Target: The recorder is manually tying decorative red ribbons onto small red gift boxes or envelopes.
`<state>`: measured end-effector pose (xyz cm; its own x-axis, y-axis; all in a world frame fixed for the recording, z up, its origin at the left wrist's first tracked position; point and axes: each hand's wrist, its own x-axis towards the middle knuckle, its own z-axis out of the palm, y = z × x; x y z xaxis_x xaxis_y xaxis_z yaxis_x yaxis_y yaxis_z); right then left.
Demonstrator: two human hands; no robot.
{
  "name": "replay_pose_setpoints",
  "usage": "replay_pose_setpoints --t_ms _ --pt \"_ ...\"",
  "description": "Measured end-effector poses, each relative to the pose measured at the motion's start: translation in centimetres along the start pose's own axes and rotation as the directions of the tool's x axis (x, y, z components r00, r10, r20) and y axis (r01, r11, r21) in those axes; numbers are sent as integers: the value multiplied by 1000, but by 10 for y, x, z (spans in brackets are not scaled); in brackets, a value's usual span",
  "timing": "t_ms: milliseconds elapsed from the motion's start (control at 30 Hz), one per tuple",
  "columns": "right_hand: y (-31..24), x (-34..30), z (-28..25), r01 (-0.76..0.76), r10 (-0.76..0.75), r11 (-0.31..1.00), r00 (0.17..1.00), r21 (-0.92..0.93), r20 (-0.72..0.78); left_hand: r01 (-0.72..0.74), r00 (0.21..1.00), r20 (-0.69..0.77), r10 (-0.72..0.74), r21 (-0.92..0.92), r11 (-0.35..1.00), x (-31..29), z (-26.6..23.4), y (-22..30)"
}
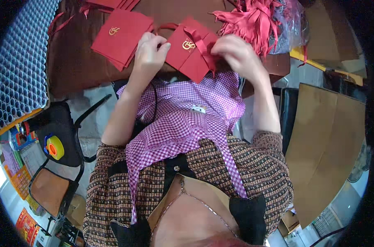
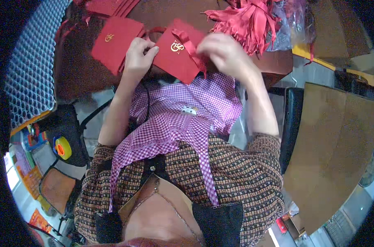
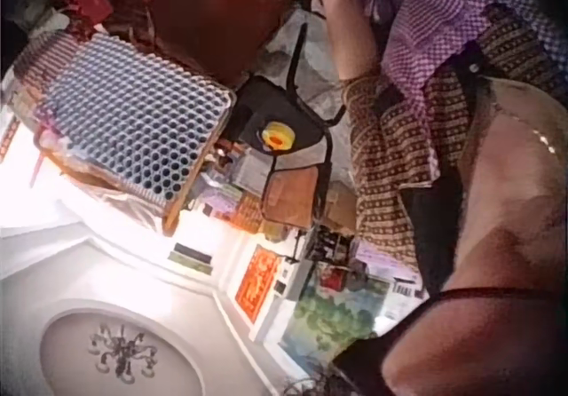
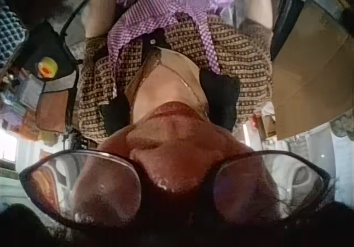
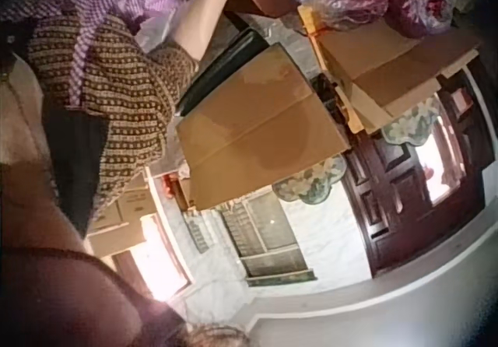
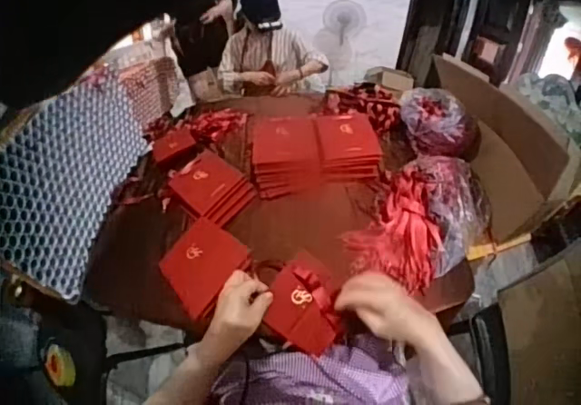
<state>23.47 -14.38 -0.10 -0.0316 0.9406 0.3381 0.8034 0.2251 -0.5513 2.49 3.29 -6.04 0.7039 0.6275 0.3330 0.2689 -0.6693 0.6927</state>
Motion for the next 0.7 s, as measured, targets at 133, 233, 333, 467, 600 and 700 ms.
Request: replay_pose_setpoints --t_ms 133,233,333,467,600,700 --pt "-13 -40 25 13 5 982 995 -187 97 -44 998 -38 49 121 992 1 0 6" --pt "-5 -53 43 16 -14 957 1000 -288 9 32 999 23 -34 94 995 5 -1 11" --pt "2 -59 53 17 -46 940 996 -340 -77 345 924 200 -325 -75 936 8 -1 9" --pt "5 -61 57 -66 30 984 977 -164 -211 295 936 240 -257 -141 945 5 -7 6" --pt "-9 -51 37 -192 330 911 871 365 -365 340 919 287 -269 -239 910 0 -6 1" --pt "-4 -50 30 -16 493 623 784 782 -377 399 894 328 -305 -275 875 -1 -3 3"
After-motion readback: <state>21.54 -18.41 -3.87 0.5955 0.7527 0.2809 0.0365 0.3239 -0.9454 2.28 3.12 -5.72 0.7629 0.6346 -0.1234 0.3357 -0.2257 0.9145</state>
